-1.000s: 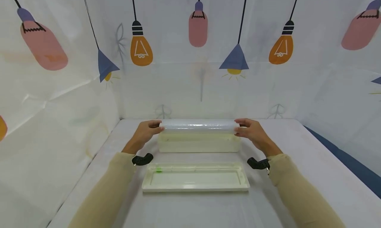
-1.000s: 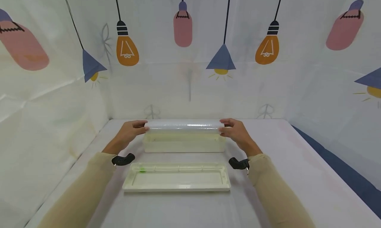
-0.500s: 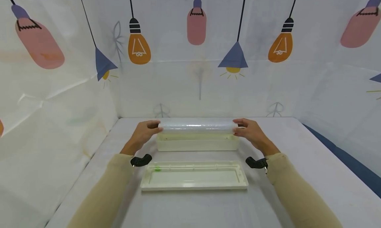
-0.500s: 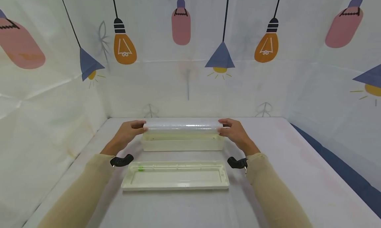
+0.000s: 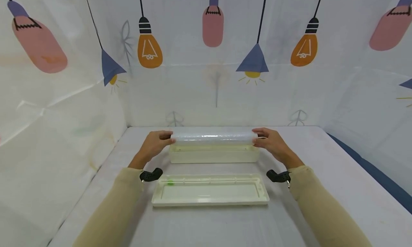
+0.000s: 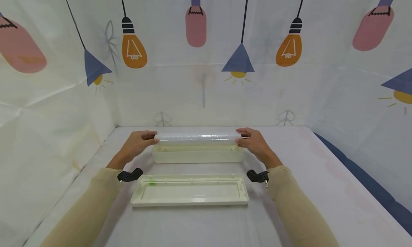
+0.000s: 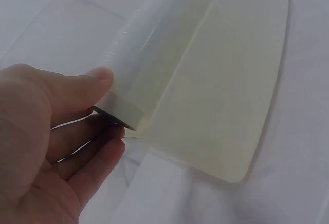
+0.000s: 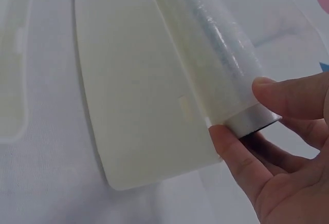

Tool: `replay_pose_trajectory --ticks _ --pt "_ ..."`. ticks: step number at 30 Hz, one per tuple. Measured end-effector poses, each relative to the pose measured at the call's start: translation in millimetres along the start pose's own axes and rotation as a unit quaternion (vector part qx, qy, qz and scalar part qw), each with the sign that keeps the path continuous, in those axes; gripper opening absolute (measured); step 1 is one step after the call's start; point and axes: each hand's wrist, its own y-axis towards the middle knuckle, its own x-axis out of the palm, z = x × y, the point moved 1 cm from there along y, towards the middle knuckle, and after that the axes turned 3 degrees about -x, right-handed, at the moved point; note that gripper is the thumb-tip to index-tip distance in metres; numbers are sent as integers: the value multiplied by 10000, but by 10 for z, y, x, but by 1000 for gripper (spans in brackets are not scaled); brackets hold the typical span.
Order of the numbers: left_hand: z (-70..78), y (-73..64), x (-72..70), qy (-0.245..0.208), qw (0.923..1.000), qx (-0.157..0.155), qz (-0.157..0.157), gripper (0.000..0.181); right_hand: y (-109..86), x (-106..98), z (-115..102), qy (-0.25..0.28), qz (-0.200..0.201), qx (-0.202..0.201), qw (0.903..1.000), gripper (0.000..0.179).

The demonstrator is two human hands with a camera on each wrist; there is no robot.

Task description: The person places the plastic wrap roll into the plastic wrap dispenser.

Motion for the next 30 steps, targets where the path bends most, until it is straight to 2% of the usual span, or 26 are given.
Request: replay_pose_trajectory --ticks 5,9,19,22,26,30 --pt "-27 5 -10 -51 9999 133 92 42 -5 11 -17 -96 -7 32 9999 57" --pt "-23 10 -3 -172 9995 222 154 32 -15 19 -32 -409 -35 98 9991 54" --pt "-39 -10 36 -109 9992 287 246 28 -28 30 -25 -790 -75 4 9968 54" --pt "-33 -17 49 -7 9992 279 272 27 -5 16 -21 -1234 -117 -79 9923 53" --pt "-33 -22 60 115 9991 259 300 27 31 -7 -53 -1962 -160 -337 9799 49" --pt "-42 -26 72 58 9993 167 332 27 64 -23 -65 -2187 -226 -490 9743 46"
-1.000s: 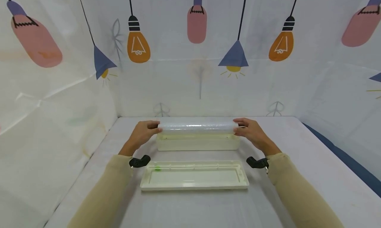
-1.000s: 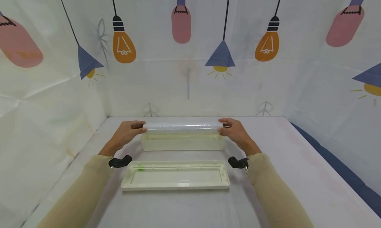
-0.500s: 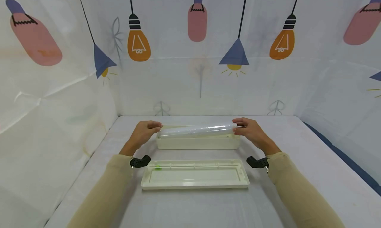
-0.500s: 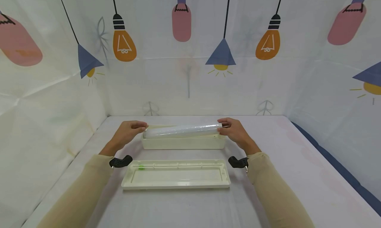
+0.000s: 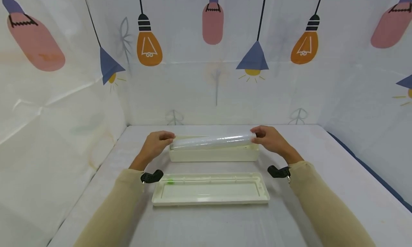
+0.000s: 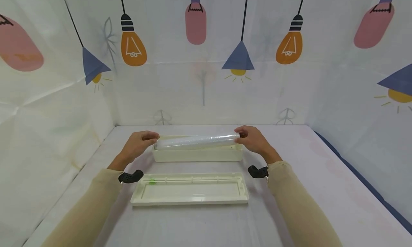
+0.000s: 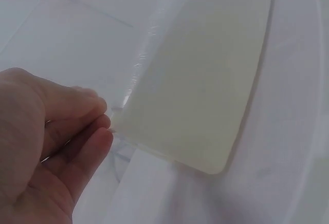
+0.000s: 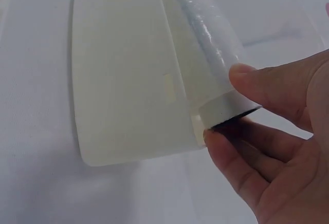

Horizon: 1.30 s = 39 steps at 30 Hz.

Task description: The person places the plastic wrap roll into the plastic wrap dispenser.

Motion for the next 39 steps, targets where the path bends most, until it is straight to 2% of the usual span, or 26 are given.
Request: replay_pose_trajectory --ticks 6,17,24,31,39 --pt "-42 -5 19 -132 9999 -18 -84 27 11 29 84 128 -43 182 9997 47" --pt "-80 21 15 -182 9998 1 -91 28 25 50 112 93 -60 137 9998 48" --pt "-92 47 5 -229 9997 121 -52 29 30 77 128 74 212 128 9997 35" --pt "-114 49 13 -238 9997 93 -54 31 -19 98 178 484 576 122 9971 30" --pt "-131 40 9 -466 9989 39 0 32 -93 100 183 1041 777 85 9915 36"
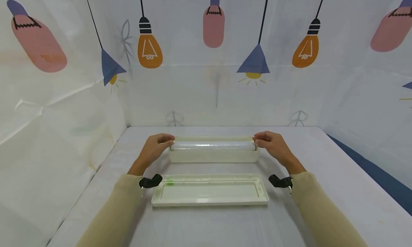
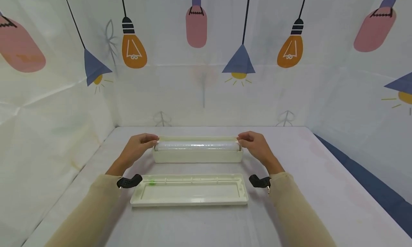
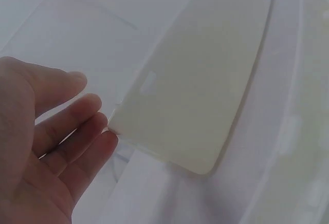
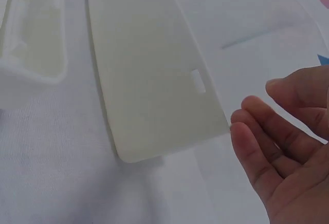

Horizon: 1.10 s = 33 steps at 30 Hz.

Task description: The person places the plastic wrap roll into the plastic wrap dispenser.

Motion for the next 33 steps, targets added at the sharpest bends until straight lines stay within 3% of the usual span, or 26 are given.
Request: replay_pose_trajectory --ticks 15,23,27,33 --pt "-13 -279 -127 234 9993 152 254 33 -260 -82 -29 701 155 63 9974 42" --pt "-108 -513 -88 585 9980 91 242 36 -464 3 -1 670 -299 351 9967 44" --pt "-127 -571 -65 703 9973 85 182 36 -530 14 -11 623 -404 362 9966 41" --pt "-192 -652 -79 664 9976 -170 -30 40 -601 19 10 499 -840 478 9941 46"
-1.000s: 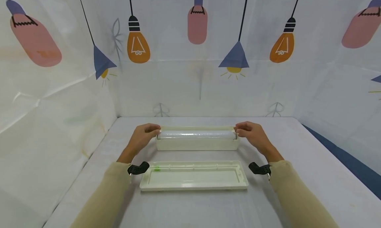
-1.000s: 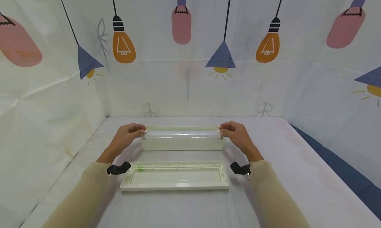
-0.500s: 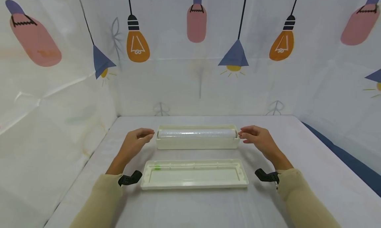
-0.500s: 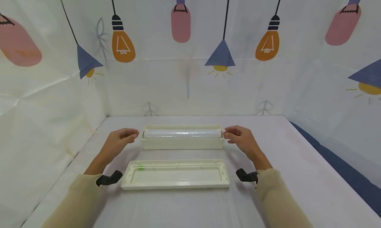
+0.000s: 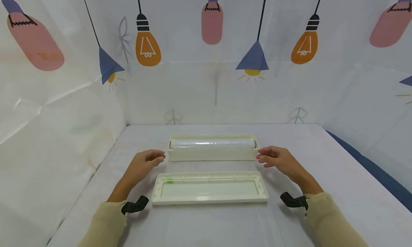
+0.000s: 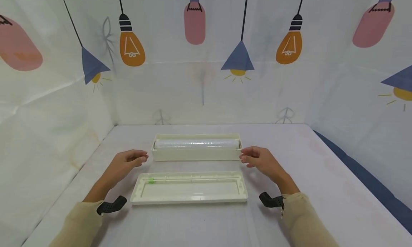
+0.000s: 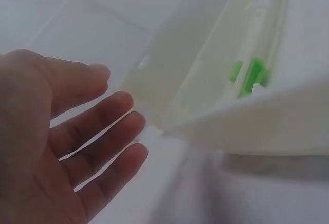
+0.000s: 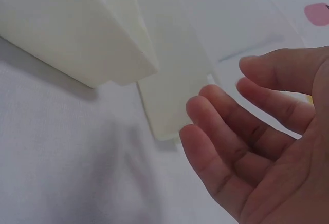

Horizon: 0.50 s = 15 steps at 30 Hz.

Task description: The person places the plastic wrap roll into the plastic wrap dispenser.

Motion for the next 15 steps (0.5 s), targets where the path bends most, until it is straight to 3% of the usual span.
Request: replay_pose_trajectory --ticks 6,15 --pt "-28 -74 4 -111 9991 -191 -356 44 -77 46 50 65 -451 52 9989 49" --pt "-30 -67 24 78 9965 -164 -820 40 -118 81 39 -177 -887 250 9956 50"
